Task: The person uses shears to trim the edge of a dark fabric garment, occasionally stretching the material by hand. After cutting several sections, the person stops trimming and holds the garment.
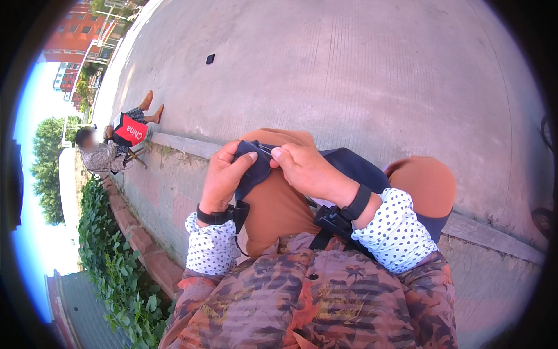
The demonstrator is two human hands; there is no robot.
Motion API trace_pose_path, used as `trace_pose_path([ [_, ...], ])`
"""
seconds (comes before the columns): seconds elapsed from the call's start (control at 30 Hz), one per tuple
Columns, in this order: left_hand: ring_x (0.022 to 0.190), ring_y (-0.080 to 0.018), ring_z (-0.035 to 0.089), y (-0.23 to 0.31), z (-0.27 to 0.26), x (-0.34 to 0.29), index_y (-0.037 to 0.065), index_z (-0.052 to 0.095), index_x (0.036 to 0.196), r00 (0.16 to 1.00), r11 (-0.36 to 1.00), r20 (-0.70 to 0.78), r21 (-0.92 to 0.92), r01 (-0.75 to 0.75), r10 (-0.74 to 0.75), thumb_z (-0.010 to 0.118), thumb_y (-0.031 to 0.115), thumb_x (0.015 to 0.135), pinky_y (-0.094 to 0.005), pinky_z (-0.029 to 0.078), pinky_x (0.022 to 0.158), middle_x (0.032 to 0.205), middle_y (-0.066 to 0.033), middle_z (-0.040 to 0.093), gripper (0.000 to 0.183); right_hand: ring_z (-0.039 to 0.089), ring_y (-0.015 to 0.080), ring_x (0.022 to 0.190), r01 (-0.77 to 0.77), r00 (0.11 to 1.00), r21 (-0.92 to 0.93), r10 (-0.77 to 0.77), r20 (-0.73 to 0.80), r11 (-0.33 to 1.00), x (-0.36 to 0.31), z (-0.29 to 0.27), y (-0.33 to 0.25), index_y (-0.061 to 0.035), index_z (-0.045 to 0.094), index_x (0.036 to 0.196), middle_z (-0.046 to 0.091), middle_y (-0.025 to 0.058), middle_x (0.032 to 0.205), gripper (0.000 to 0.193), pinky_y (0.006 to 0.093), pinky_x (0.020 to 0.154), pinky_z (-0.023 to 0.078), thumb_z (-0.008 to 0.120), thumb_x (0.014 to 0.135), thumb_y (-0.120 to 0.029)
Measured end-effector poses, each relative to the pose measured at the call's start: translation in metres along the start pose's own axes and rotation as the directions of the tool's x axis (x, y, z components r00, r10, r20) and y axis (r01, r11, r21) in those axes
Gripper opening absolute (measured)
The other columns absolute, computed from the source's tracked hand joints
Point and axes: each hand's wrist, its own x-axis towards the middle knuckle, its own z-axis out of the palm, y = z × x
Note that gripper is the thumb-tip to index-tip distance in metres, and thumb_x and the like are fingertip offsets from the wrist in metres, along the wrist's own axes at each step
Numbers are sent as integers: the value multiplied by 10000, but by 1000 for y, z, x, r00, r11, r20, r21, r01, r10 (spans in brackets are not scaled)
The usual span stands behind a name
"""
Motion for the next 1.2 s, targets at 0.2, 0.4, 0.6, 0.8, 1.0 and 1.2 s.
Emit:
trace_pose_path([
  [0.2, 841, -68, 654, 11, 7, -4, 2, 674, 1061, 999, 1000, 32, 4, -6, 5, 626, 30, 928, -226, 540, 766, 952, -20, 708, 144, 461, 69, 625, 115, 992, 60, -111, -65, 992, 4, 7, -5, -11, 621, 1036, 498, -16, 682, 441, 242, 598, 413, 366, 1092, -366],
  [0.4, 856, -82, 654, 5, 2, -4, -8, 667, 1070, 1000, 990, 8, -138, 31, -30, 600, 48, 935, -234, 534, 782, 967, -33, 706, 160, 448, 68, 603, 3, 1000, 115, -5, 11, 993, 2, -4, -18, -10, 621, 1056, 494, -21, 667, 444, 232, 581, 402, 371, 1089, -376],
  [0.6, 841, -82, 650, 7, 1, -4, -11, 660, 1059, 1000, 986, -9, -166, 22, -24, 596, 49, 932, -232, 530, 765, 954, -30, 701, 154, 441, 65, 597, -58, 997, 104, 53, 53, 993, -3, -2, -8, -7, 618, 1057, 484, -24, 659, 444, 229, 577, 405, 368, 1090, -373],
  [0.8, 834, -76, 647, 3, 3, -4, -7, 658, 1060, 999, 991, -25, -133, 25, -28, 605, 47, 937, -225, 530, 758, 946, -21, 696, 145, 450, 66, 610, -50, 997, 101, 44, 59, 994, -1, 0, 2, 2, 615, 1046, 487, -19, 675, 452, 236, 596, 420, 366, 1092, -373],
  [1.0, 815, -60, 634, -3, 3, -4, 3, 668, 1049, 999, 998, -35, -57, -21, 19, 628, 51, 937, -222, 531, 735, 929, -7, 687, 128, 464, 71, 622, -29, 1000, 57, 29, 6, 998, -2, 2, 1, 0, 618, 1029, 494, -16, 683, 443, 243, 609, 427, 375, 1091, -365],
  [1.2, 794, -53, 620, 2, 11, -6, 9, 677, 1026, 999, 1000, -35, -3, -26, 26, 633, 57, 936, -221, 524, 708, 905, 8, 678, 111, 479, 79, 629, 66, 996, -2, -66, -63, 998, 1, 5, 2, -4, 619, 1011, 505, -7, 685, 422, 259, 609, 429, 384, 1089, -345],
])
